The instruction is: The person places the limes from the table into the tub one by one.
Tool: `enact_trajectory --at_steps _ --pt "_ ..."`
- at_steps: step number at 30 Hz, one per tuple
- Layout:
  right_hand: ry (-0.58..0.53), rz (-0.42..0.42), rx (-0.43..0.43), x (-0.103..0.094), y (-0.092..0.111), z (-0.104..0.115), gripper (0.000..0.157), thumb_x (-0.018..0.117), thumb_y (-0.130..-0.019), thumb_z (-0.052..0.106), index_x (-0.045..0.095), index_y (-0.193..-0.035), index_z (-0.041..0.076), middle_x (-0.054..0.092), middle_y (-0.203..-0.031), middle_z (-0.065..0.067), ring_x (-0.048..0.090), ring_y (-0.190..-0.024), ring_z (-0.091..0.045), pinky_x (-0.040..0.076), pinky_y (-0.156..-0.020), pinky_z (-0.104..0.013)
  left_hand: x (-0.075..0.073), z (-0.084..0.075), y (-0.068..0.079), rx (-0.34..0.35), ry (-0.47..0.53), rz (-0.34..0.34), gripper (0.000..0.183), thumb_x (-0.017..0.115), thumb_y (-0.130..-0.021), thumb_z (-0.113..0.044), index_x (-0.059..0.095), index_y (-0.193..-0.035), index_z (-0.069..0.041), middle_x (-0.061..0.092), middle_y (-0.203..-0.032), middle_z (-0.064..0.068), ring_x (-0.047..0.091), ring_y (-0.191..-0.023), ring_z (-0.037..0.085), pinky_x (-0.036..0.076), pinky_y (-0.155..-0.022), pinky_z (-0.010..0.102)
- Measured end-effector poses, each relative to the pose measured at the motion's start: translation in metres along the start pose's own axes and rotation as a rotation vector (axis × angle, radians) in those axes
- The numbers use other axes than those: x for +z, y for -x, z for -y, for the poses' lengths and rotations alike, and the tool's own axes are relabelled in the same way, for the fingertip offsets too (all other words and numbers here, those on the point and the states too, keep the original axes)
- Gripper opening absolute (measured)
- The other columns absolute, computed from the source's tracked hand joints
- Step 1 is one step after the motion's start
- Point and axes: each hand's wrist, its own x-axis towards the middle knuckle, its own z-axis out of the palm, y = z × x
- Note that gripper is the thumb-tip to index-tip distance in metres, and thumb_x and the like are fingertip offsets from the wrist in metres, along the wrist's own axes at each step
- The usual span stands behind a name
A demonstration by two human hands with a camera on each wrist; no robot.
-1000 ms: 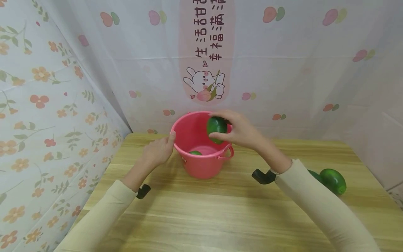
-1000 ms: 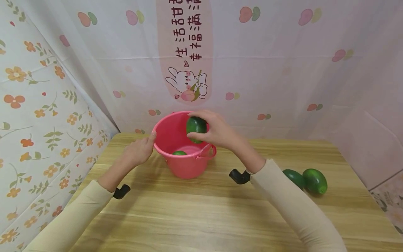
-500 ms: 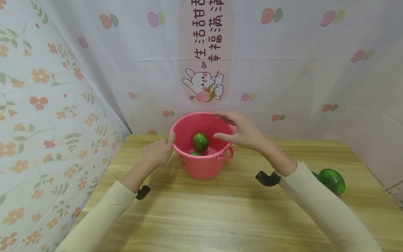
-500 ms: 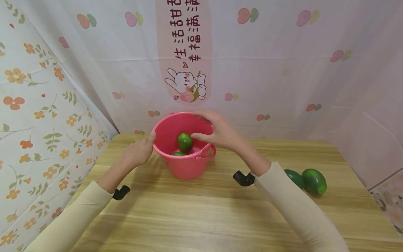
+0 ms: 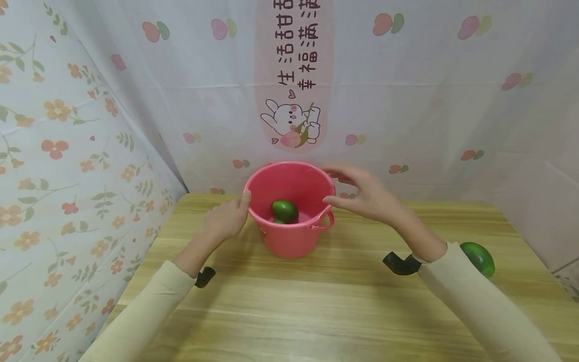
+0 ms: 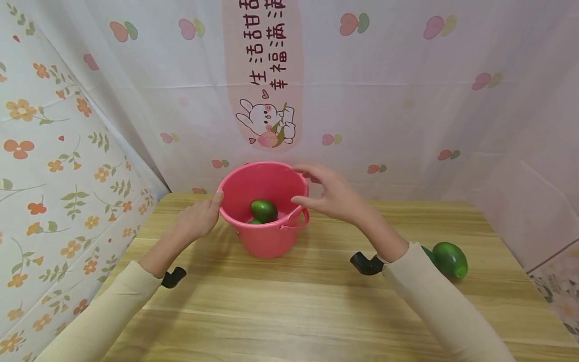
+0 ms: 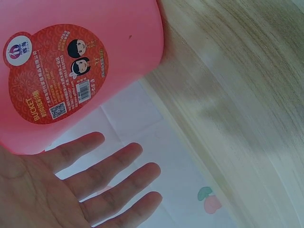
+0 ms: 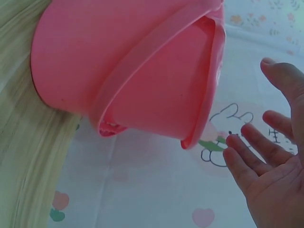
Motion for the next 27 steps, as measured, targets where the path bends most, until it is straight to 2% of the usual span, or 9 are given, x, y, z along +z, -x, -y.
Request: enact_trajectory --at_steps 8,13,20,27 --pt "0.036 -0.027 0.016 -0.008 0.01 -0.002 0.066 0.08 -0.075 0.023 0.05 -0.134 0.019 0.052 -0.128 0.007 0.049 -0.113 -0.013 0.044 -0.089 -0.034 0.001 -0.001 0.0 -0.005 0.003 -0.007 0.082 0.001 -0.093 -0.062 0.05 -0.135 -0.011 0.057 -0.121 0.016 0.054 -0.105 0.04 0.038 -0.082 0.06" --pt "0.035 -0.028 0.007 -0.012 0.015 -0.004 0.064 0.078 -0.077 0.031 0.05 -0.134 0.02 0.051 -0.129 0.006 0.05 -0.113 -0.014 0.045 -0.088 -0.038 0.001 -0.001 0.001 -0.003 -0.003 -0.007 0.08 0.002 -0.094 -0.061 0.049 -0.136 -0.011 0.057 -0.122 0.016 0.054 -0.105 0.04 0.038 -0.081 0.061" --pt "0.085 -0.017 0.053 -0.017 0.024 -0.007 0.063 0.073 -0.079 0.042 0.049 -0.134 0.023 0.048 -0.131 0.01 0.048 -0.115 -0.012 0.045 -0.087 -0.035 0.001 -0.001 0.001 0.002 -0.009 -0.008 0.08 0.002 -0.094 -0.061 0.049 -0.136 -0.012 0.056 -0.122 0.015 0.054 -0.104 0.04 0.038 -0.081 0.06" --pt "0.1 -0.018 0.087 -0.02 0.034 -0.012 0.064 0.072 -0.08 0.043 0.048 -0.135 0.022 0.049 -0.131 0.008 0.048 -0.116 -0.014 0.045 -0.088 -0.038 0.001 -0.001 0.002 0.002 -0.002 -0.011 0.081 0.002 -0.094 -0.061 0.053 -0.132 -0.01 0.059 -0.116 0.015 0.056 -0.1 0.039 0.04 -0.078 0.059"
